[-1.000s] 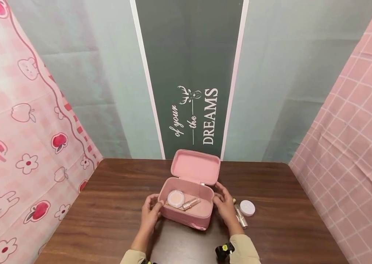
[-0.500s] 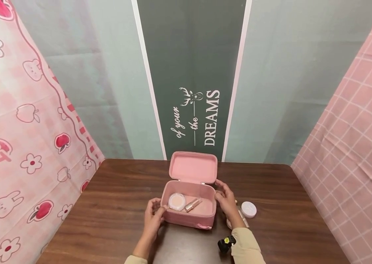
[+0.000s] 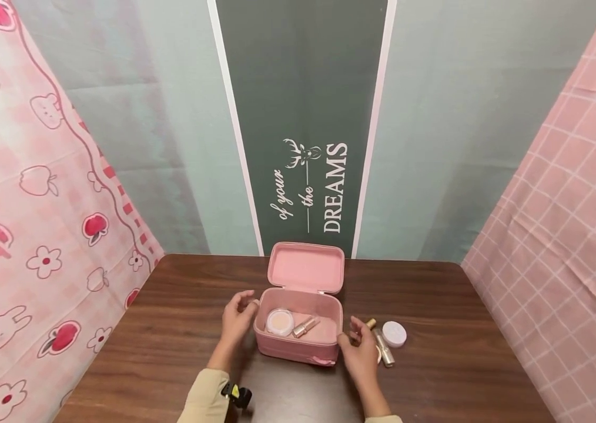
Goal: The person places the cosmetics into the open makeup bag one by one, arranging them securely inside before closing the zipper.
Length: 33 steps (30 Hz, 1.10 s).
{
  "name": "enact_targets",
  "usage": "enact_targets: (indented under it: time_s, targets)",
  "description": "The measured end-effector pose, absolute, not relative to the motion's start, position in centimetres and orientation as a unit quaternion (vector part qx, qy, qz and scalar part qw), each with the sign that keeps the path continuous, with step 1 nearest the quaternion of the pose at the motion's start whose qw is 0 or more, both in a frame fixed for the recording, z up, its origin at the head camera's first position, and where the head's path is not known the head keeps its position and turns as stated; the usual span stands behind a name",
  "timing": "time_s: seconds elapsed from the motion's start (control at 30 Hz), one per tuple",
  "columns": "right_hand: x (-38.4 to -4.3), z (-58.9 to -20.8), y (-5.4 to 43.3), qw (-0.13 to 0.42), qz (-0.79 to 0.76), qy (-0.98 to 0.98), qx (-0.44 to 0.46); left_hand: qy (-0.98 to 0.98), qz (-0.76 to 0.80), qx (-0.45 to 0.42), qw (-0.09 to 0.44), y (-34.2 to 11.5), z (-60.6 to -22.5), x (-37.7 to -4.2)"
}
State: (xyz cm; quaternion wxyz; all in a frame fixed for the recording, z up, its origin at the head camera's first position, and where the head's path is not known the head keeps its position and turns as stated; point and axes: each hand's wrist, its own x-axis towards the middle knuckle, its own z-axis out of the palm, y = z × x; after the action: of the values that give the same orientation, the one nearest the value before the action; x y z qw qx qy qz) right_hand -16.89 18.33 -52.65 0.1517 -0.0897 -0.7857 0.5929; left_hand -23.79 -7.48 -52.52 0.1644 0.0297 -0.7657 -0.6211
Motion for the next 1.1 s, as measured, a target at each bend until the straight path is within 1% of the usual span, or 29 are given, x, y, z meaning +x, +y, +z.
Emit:
enact_targets:
  time_s: [0.17, 0.23, 0.33, 0.57, 0.73, 0.9, 1.0, 1.1]
  targets:
    - [-15.9, -53.7, 17.3, 0.137, 0.661, -0.731, -0.097, -0.748, -0.66, 0.032, 0.064, -7.6, -53.4, -25.1]
    - [-15.9, -54.1, 17.2, 0.137, 0.683, -0.711, -0.099, -0.731, -0.681, 0.036, 0.038, -7.6, -53.5, -25.2]
    - [-16.0, -54.6, 17.3, 0.145, 0.694, -0.698, -0.101, -0.708, -0.705, 0.042, 0.016, -7.7, -53.1, -25.1]
    - [-16.5, -54.8, 17.5, 0.154, 0.685, -0.705, -0.099, -0.711, -0.703, 0.02, 0.007, -7.6, -50.5, -23.6]
    - [-17.9, -54.4, 18.5, 0.145, 0.668, -0.723, -0.093, -0.705, -0.709, 0.034, 0.013, -7.4, -50.0, -21.7]
    - [-20.1, -54.5, 20.1, 0.123, 0.674, -0.726, -0.052, -0.689, -0.721, 0.055, 0.043, -6.6, -50.3, -19.4]
    - [-21.4, -54.8, 20.9, 0.11, 0.68, -0.724, -0.028, -0.672, -0.736, 0.067, 0.049, -6.1, -50.9, -18.4]
    - [-22.3, -54.7, 21.4, 0.102, 0.675, -0.73, -0.02, -0.659, -0.746, 0.08, 0.049, -5.4, -52.4, -17.7]
